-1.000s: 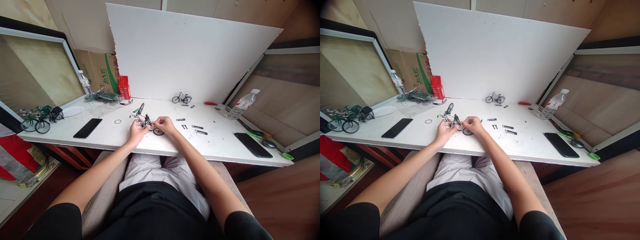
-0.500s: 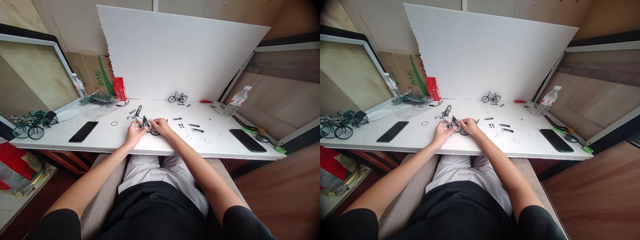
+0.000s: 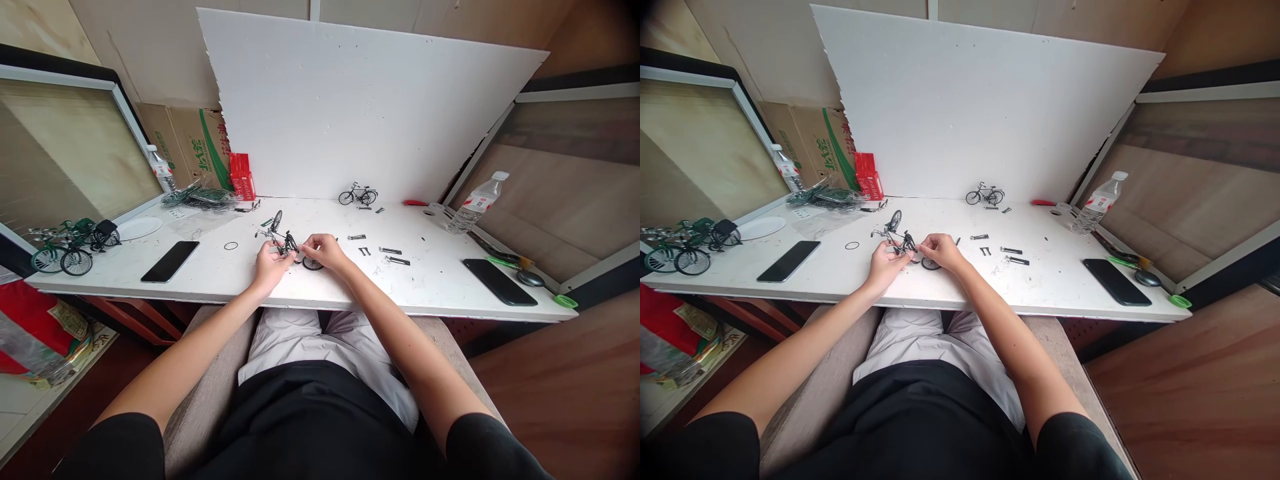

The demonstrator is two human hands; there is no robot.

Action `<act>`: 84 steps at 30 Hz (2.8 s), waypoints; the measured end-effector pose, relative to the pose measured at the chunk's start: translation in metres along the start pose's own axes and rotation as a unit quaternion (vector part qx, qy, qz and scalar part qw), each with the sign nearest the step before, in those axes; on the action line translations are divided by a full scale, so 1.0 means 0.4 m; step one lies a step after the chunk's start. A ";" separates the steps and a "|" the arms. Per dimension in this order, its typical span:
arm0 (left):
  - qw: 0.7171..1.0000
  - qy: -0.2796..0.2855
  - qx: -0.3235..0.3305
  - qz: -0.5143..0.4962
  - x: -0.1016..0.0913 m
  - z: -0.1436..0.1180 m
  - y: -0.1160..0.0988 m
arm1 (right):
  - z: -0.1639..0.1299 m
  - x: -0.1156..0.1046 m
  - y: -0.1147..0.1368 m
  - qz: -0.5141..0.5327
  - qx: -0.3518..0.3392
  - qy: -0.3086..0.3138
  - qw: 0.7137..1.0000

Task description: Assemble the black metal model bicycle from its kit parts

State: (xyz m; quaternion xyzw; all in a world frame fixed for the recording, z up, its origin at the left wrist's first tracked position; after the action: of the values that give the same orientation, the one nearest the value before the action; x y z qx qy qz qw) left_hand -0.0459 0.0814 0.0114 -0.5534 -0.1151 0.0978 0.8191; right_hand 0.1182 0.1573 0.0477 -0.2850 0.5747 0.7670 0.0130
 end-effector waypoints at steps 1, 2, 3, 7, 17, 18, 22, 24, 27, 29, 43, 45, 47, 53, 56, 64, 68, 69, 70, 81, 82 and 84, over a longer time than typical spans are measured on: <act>1.000 0.002 0.001 -0.001 0.001 0.001 0.001 | 0.000 0.000 -0.003 -0.003 0.005 -0.003 1.000; 1.000 0.005 0.003 -0.003 0.002 0.001 0.002 | -0.001 0.000 -0.004 -0.008 0.008 -0.006 1.000; 1.000 0.009 0.006 -0.005 0.004 0.002 0.002 | -0.001 0.000 -0.004 -0.015 0.008 -0.009 1.000; 1.000 0.024 0.008 -0.016 0.014 0.001 0.003 | -0.003 0.013 0.000 -0.051 0.008 -0.001 0.999; 1.000 -0.002 0.020 -0.002 -0.004 -0.002 -0.008 | -0.010 -0.008 0.015 -0.032 -0.010 -0.020 0.999; 1.000 0.000 0.022 -0.003 -0.003 -0.002 -0.009 | -0.009 -0.007 0.013 -0.036 -0.010 -0.018 0.999; 1.000 0.013 0.021 -0.009 0.005 -0.002 -0.006 | -0.003 0.000 0.006 -0.054 -0.010 -0.019 0.998; 1.000 0.017 0.016 -0.010 0.009 -0.002 -0.004 | -0.001 0.009 0.000 -0.066 0.000 -0.010 0.998; 1.000 0.016 0.010 -0.006 0.011 -0.001 -0.003 | -0.001 0.016 -0.003 -0.079 0.014 0.002 0.997; 1.000 0.015 0.013 -0.007 0.011 0.001 -0.004 | -0.004 0.008 0.005 -0.073 0.004 -0.009 0.997; 1.000 0.008 0.019 -0.004 0.003 0.004 0.007 | 0.000 0.003 -0.006 -0.063 0.014 -0.007 0.998; 1.000 0.012 0.017 -0.003 0.006 0.004 0.007 | 0.002 0.007 -0.008 -0.080 0.014 -0.006 0.997; 1.000 0.017 0.017 -0.001 0.009 0.004 0.009 | 0.002 0.013 -0.011 -0.090 0.018 0.002 0.996; 1.000 0.007 0.021 -0.004 0.000 0.009 0.023 | -0.009 0.004 0.011 -0.072 -0.005 -0.007 0.997; 1.000 0.008 0.021 -0.002 -0.002 0.011 0.029 | -0.010 0.005 0.011 -0.065 -0.002 0.005 0.998; 0.999 0.029 0.018 -0.007 0.013 0.002 0.014 | -0.001 0.007 -0.002 -0.094 0.016 -0.007 0.995; 0.999 0.038 0.021 -0.007 0.020 0.002 0.007 | -0.006 0.015 -0.002 -0.099 0.027 0.011 0.995; 0.999 0.036 0.020 -0.007 0.019 0.003 0.007 | -0.008 0.013 0.004 -0.094 0.021 0.009 0.995; 0.999 0.032 0.019 -0.006 0.017 0.003 0.008 | -0.011 0.010 0.010 -0.088 0.013 0.007 0.996; 0.999 0.040 0.021 -0.009 0.017 0.003 0.016 | -0.004 0.009 -0.008 -0.079 0.020 0.003 0.997; 0.999 0.045 0.021 -0.010 0.019 0.003 0.015 | -0.002 0.012 -0.011 -0.087 0.024 0.005 0.996; 0.998 0.050 0.022 -0.013 0.023 0.002 0.014 | -0.001 0.018 -0.016 -0.096 0.036 0.016 0.995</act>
State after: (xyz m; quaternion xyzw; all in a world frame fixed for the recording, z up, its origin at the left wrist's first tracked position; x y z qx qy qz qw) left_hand -0.0375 0.0867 0.0074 -0.5380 -0.0786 0.0619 0.8370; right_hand 0.1146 0.1569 0.0387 -0.3502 0.5725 0.7362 0.0874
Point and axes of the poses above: each hand's wrist, its own z-axis towards the middle knuckle, its own x-axis out of the palm, y = z × x, the point moved 10 cm from there along z, towards the middle knuckle, and after that the axes turned 15 degrees about x, right-handed, at the moved point
